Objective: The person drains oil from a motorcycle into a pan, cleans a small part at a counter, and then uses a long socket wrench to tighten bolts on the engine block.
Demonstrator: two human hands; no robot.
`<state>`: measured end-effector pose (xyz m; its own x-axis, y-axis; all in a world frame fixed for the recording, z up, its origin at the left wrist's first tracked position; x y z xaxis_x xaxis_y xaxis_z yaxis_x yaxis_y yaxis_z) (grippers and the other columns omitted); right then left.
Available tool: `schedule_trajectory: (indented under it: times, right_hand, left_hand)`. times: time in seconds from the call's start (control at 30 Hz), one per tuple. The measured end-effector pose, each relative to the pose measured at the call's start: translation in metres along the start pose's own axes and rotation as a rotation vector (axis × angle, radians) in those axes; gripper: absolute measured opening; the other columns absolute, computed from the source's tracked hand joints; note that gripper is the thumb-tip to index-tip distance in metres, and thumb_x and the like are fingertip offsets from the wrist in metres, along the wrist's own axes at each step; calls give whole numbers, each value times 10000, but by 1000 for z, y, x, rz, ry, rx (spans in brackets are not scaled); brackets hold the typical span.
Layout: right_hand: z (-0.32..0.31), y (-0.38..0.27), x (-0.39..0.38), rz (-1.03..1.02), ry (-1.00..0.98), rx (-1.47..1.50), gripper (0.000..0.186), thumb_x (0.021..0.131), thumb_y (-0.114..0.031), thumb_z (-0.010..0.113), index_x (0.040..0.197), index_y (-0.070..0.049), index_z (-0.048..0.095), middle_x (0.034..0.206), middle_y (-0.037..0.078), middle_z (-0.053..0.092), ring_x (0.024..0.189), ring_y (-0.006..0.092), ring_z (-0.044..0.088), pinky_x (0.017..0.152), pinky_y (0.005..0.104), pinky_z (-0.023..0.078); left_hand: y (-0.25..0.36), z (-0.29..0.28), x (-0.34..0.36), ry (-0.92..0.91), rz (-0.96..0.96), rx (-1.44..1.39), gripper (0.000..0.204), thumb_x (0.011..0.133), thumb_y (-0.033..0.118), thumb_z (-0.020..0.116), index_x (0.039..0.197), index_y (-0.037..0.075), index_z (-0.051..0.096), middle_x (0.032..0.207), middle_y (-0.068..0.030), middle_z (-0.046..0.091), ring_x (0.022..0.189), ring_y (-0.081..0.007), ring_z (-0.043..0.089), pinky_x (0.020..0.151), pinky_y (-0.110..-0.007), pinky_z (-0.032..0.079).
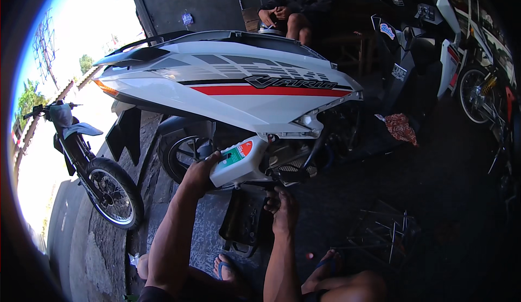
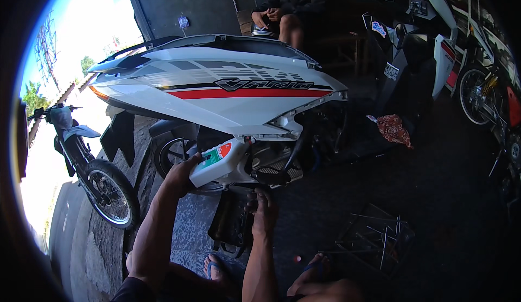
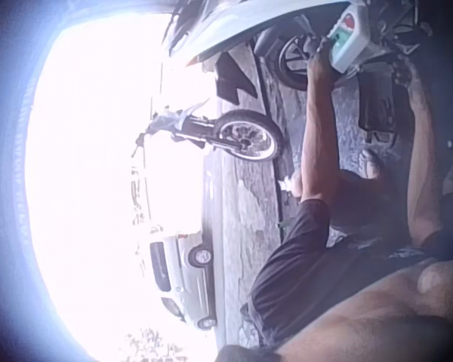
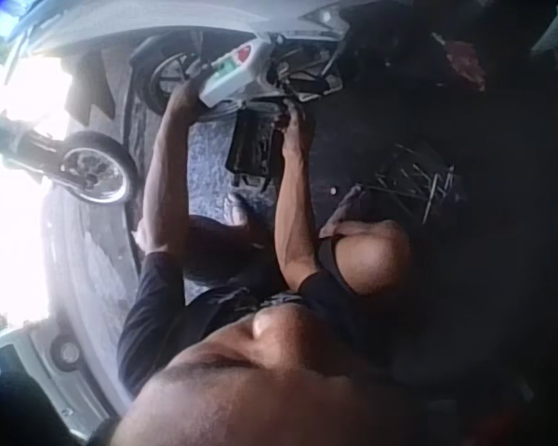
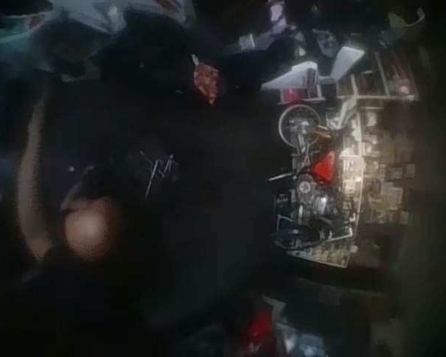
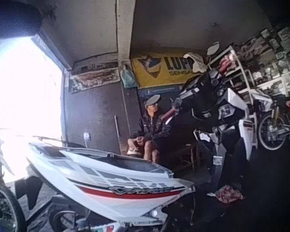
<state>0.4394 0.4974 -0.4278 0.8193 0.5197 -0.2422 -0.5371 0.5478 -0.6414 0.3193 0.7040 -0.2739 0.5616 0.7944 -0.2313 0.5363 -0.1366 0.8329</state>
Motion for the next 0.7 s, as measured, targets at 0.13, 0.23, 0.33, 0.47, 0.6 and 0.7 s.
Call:
schedule_trajectory:
  times: [0.13, 0.23, 0.33, 0.47, 0.6, 0.7]
  right_hand:
    - [-8, -8, 4, -20, 25, 7, 255, 952, -213, 530, 1090, -17, 616, 860, 99, 657, 611, 106, 579, 537, 261, 531]
    - [15, 10, -10, 41, -18, 51, 250, 953, -213, 533, 1085, -18, 617, 856, 97, 657, 604, 106, 577, 536, 262, 530]
    - [-4, -4, 2, -6, 8, 23, 254, 955, -217, 531, 1086, -17, 616, 856, 95, 657, 603, 106, 577, 538, 262, 532]
    - [6, 6, -5, 26, -8, 34, 261, 956, -222, 532, 1094, -16, 613, 862, 95, 658, 604, 106, 579, 540, 261, 533]
    - [-2, -1, -1, 16, 11, 8, 270, 956, -232, 532, 1100, -18, 611, 869, 94, 658, 605, 105, 579, 544, 257, 534]
    - [-1, -3, -3, -7, 0, -14, 274, 957, -239, 530, 1099, -20, 612, 873, 93, 659, 606, 103, 581, 545, 256, 534]
  left_hand:
    - [-1, 11, 8, -16, 11, -24, 481, 873, 145, 693, 1332, 133, 550, 1019, -136, 699, 903, -240, 699, 776, -357, 555]
    - [-2, -21, -12, 37, -41, -51, 475, 878, 159, 688, 1332, 133, 550, 1014, -134, 700, 888, -237, 701, 761, -353, 557]
    - [-5, 7, 3, -15, -57, -130, 466, 879, 188, 688, 1321, 119, 557, 1010, -133, 700, 873, -236, 702, 746, -348, 557]
    - [-1, -6, -11, 20, -107, -211, 429, 916, 316, 635, 1254, 55, 593, 962, -126, 694, 824, -218, 697, 682, -338, 554]
    - [-26, 18, 9, -97, 78, -143, 466, 932, 431, 592, 1158, 25, 634, 919, -96, 671, 770, -179, 673, 601, -314, 537]
    - [-52, 36, 6, -134, -182, -487, 413, 965, 418, 544, 1205, 88, 609, 975, -80, 658, 821, -165, 651, 652, -317, 531]
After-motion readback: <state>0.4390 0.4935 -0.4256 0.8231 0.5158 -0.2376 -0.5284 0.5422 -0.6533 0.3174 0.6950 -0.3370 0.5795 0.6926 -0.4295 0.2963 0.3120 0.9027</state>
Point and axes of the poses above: each hand's wrist, its own x-axis towards the middle knuckle, its own z-axis out of the palm, y = z × x, the point moved 10 cm from there along x, towards the middle knuckle
